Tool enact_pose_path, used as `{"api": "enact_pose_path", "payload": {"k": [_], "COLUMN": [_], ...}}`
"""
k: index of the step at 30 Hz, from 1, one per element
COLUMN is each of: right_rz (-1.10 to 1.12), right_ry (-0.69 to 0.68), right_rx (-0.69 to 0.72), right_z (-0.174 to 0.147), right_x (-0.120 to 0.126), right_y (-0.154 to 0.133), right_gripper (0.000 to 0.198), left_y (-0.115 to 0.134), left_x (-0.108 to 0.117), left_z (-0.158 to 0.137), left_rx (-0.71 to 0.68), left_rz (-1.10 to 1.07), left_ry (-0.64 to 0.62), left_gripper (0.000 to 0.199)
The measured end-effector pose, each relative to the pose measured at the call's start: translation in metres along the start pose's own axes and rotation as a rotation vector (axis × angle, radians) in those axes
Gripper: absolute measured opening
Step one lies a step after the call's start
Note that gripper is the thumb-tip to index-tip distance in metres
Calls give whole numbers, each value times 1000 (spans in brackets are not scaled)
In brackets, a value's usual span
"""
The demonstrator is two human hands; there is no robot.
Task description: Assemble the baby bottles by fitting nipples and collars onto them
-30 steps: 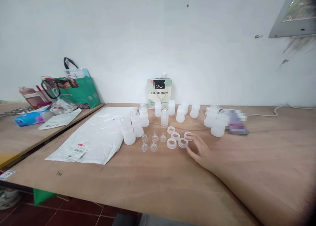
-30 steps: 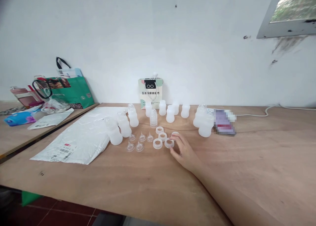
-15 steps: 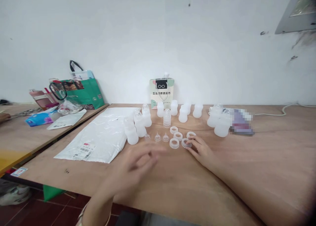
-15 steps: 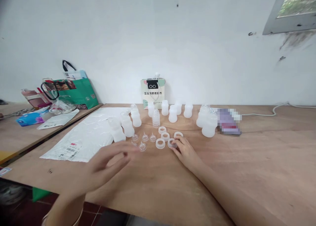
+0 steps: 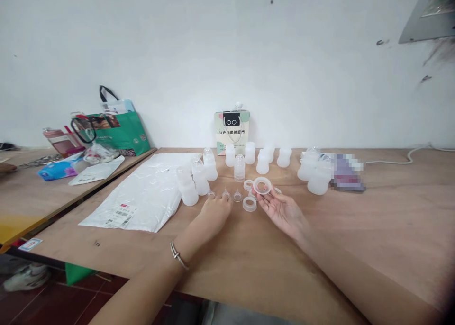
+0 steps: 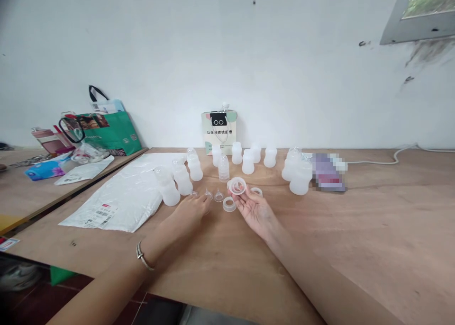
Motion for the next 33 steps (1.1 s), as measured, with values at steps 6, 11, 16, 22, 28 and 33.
{"api": "enact_pose_path", "payload": {"k": [6, 11, 16, 22, 28, 33], "right_rz": [42, 13, 30, 39, 15, -104], "right_ry": [57, 18, -11, -40, -75, -82], "right_rx": [-57, -17, -20, -45, -35, 5], "right_z": [0, -4, -6, -7, -8, -7], "right_x": [9, 6, 4, 0, 1, 0], "right_y": [13, 15, 15, 15, 17, 15], "right_gripper": [14, 10, 16, 19, 19, 15], "left_y": [8, 13, 10, 12, 20, 20], "left_x": [64, 66, 40, 32, 31, 29], "left_z": [18, 38, 32, 27, 26, 24], "left_rx": [-149, -282, -306, -296, -333, -354], "left_rz": [-496, -1103, -1057, -836, -705, -697], "left_ry": [350, 481, 633, 655, 542, 630], "left_gripper": [38, 21, 10, 8, 21, 28]}}
Point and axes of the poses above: each hand's wrist, its own z-axis towards the middle knuckle, its own x-axis out of the back of the hand, y = z × x, the point moved 8 cm from there along z, towards the middle knuckle, and after that the axes turned 14 degrees about -z, right-handed, at the moved point
